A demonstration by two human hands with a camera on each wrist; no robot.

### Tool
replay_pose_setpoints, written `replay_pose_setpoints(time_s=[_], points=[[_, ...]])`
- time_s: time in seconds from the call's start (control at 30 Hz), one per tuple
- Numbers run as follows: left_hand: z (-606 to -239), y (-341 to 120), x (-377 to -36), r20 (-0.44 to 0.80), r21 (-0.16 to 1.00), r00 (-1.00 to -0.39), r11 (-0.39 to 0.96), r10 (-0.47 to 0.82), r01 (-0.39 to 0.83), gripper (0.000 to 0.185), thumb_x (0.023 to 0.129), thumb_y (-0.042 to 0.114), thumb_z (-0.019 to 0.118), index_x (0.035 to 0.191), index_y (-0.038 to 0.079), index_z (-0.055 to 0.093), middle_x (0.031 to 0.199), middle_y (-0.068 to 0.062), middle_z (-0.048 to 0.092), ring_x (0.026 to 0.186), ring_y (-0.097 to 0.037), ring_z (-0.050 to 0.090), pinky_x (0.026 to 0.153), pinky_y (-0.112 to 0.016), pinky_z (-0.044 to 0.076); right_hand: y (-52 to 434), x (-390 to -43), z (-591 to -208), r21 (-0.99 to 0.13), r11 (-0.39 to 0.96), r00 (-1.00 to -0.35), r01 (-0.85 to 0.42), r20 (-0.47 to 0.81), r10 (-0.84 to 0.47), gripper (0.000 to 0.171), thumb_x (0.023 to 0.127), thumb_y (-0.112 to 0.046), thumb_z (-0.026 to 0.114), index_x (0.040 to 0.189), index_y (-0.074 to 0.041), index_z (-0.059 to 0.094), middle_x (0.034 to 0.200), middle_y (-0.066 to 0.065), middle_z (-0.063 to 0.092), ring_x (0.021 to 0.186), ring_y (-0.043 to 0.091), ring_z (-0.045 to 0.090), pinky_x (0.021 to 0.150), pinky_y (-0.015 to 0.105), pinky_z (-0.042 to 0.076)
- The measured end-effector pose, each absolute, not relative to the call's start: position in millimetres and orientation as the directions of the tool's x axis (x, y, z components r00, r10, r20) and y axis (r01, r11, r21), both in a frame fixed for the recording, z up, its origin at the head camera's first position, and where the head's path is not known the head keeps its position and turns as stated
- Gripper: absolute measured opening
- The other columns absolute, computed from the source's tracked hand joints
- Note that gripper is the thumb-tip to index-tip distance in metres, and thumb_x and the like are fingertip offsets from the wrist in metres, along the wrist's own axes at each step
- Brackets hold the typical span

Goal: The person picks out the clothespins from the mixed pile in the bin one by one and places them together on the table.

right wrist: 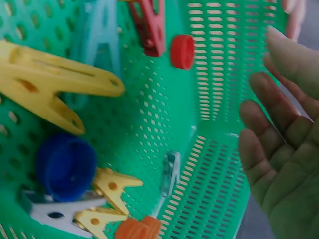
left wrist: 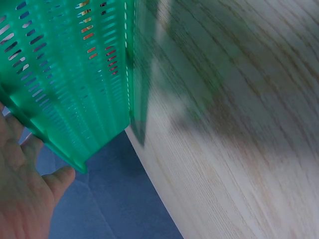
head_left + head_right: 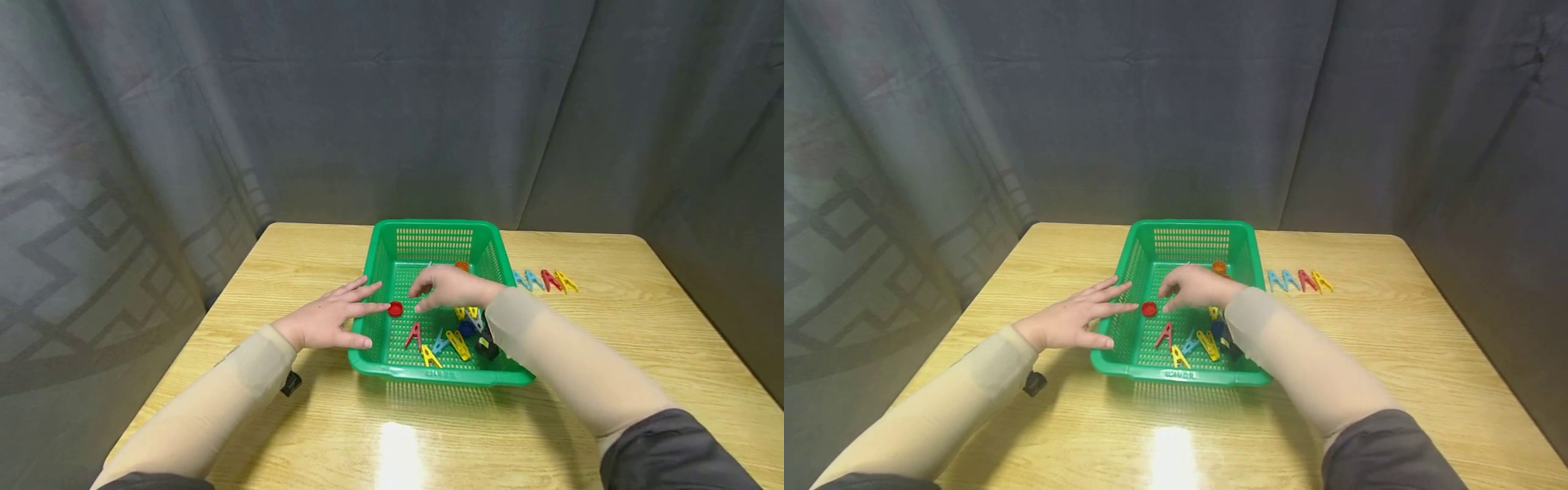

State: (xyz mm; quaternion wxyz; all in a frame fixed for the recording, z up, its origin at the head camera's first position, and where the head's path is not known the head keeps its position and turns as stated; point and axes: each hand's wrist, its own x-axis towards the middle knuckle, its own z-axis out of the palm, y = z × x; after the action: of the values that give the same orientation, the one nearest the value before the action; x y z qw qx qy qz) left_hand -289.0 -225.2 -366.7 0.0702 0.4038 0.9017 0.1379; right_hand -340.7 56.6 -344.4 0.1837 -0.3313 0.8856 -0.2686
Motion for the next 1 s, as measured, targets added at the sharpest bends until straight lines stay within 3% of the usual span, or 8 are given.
replay_pose_setpoints(time_s=[0.2,0.3,0.43,0.63,0.77,0.87,1.0], points=[[-366,-226,-289,-0.009,0.303,-0.655,0.627,0.755,0.718,0.07,0.088,0.06,0.057,0.148,0.028,0.041,0.161,0.005,0.011,0.147,-0.024,-0.002,0.115,-0.052,0.012,45,-338,-358,-0.481,0.68,-0.638,-0.554,-0.28,-0.718,0.024,0.082,-0.016,0.078,0.104,-0.011,0.072,0.101,-0.006,0.065,0.09,0.014,0.058,0.08,0.033,0.05],[-366,-226,-289,-0.012,0.301,-0.655,0.628,0.755,0.718,0.07,0.088,0.061,0.056,0.148,0.029,0.04,0.161,0.004,0.011,0.147,-0.024,-0.002,0.115,-0.051,0.011,39,-335,-365,-0.441,0.686,-0.614,-0.579,-0.318,-0.722,0.026,0.081,-0.017,0.079,0.105,-0.012,0.072,0.103,-0.005,0.064,0.093,0.013,0.057,0.082,0.034,0.05],[-366,-226,-289,-0.009,0.301,-0.653,0.625,0.758,0.721,0.071,0.088,0.064,0.054,0.148,0.03,0.039,0.161,0.0,0.013,0.147,-0.023,-0.003,0.115,-0.05,0.011,33,-332,-375,-0.41,0.642,-0.563,-0.648,-0.309,-0.766,0.026,0.079,-0.014,0.08,0.104,-0.015,0.074,0.104,-0.006,0.06,0.099,0.015,0.056,0.086,0.031,0.048],[-367,-227,-288,0.006,0.308,-0.648,0.615,0.761,0.726,0.071,0.087,0.064,0.053,0.148,0.029,0.04,0.161,0.001,0.013,0.147,-0.027,-0.001,0.115,-0.052,0.012,30,-328,-380,-0.396,0.561,-0.498,-0.727,-0.258,-0.828,0.018,0.076,0.0,0.077,0.086,-0.015,0.076,0.087,-0.007,0.059,0.087,0.013,0.054,0.075,0.023,0.047],[-368,-227,-288,0.009,0.307,-0.649,0.615,0.761,0.726,0.071,0.087,0.063,0.054,0.148,0.029,0.04,0.161,0.001,0.013,0.147,-0.026,-0.001,0.115,-0.052,0.012,33,-329,-379,-0.36,0.574,-0.535,-0.735,-0.212,-0.818,0.025,0.074,0.01,0.071,0.077,-0.015,0.075,0.082,-0.009,0.059,0.09,0.014,0.054,0.082,0.028,0.048],[-368,-227,-288,0.014,0.309,-0.646,0.611,0.764,0.729,0.07,0.088,0.061,0.056,0.148,0.028,0.04,0.161,-0.001,0.014,0.147,-0.027,-0.001,0.114,-0.053,0.013,33,-330,-379,-0.317,0.626,-0.603,-0.712,-0.182,-0.777,0.025,0.077,0.009,0.067,0.079,-0.014,0.074,0.084,-0.008,0.06,0.091,0.015,0.056,0.083,0.031,0.049],[-367,-226,-288,0.013,0.313,-0.647,0.611,0.763,0.727,0.07,0.088,0.06,0.057,0.148,0.028,0.041,0.161,-0.001,0.014,0.147,-0.027,-0.001,0.114,-0.054,0.012,32,-329,-377,-0.298,0.75,-0.727,-0.59,-0.208,-0.654,0.002,0.085,-0.012,0.069,0.084,-0.013,0.067,0.082,-0.004,0.061,0.076,0.015,0.057,0.069,0.034,0.05]])
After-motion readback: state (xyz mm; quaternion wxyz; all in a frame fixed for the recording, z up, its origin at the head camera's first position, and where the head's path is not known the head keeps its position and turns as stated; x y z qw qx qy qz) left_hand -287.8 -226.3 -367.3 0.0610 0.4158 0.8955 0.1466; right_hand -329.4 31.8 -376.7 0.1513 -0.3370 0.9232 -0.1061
